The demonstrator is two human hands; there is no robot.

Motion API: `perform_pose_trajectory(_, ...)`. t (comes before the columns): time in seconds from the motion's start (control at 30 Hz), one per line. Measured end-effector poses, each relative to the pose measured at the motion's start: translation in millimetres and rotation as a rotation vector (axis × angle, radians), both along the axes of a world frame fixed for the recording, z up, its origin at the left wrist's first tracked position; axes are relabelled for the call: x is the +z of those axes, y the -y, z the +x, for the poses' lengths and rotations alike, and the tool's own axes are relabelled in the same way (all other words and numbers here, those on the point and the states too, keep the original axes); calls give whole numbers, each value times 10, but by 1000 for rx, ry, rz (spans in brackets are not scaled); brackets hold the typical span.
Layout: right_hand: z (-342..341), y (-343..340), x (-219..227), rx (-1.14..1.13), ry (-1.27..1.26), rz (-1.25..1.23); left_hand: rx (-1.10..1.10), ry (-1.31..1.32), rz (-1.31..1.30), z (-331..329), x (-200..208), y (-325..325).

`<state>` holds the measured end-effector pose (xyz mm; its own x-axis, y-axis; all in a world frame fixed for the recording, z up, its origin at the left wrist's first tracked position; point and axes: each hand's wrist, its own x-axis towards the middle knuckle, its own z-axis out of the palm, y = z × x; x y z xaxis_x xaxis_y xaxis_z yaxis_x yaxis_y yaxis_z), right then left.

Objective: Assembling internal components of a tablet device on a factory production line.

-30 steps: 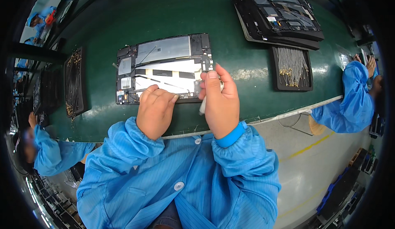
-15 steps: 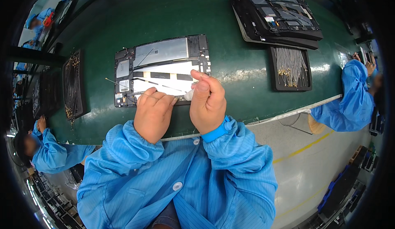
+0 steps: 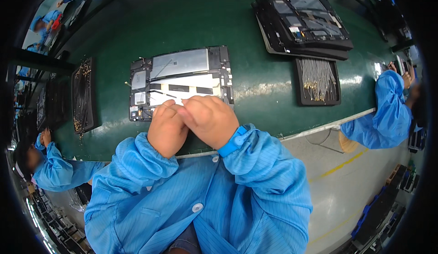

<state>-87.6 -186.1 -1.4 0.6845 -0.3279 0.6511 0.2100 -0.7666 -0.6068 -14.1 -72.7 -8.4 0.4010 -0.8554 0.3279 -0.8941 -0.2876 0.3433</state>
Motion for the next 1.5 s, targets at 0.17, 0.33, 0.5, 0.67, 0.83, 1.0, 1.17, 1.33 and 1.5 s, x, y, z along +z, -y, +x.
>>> perform_pose_trajectory(0.17, -184, 249, 10, -287, -156, 1142, 341, 298, 32, 627, 226, -205)
perform_pose_trajectory(0.33, -503, 376, -1, -308, -653, 1306, 774, -1074, 2, 782, 103, -748)
perform_pose_trajectory(0.5, -349, 303, 106, 64, -892, 1593, 570, -1666, -791, 813, 3, -735)
perform_pose_trajectory(0.67, 152, -62, 3, 133, -697, 1608, 454, -2162, -472, 240, 292, -203)
perform_pose_trajectory(0.83, -4, 76, 64, 214, -712, 1373, 555, -2109, -559, 455, 236, 157)
perform_pose_trajectory(1.0, -740, 516, -65, -234, -658, 1101, 689, -1897, -742, 1389, 189, 402)
perform_pose_trajectory(1.17, -983, 1139, 276, -627, -459, 877, 574, -659, -402, 1752, -215, 738)
perform_pose_trajectory(1.33, -1029, 2520, 500, -1083, -310, 240, 349, -1761, -194, 426, 402, 1988)
perform_pose_trajectory(1.5, -993, 3276, 454, -1280, -551, 412, 90, -1191, 28, 150, 470, 2386)
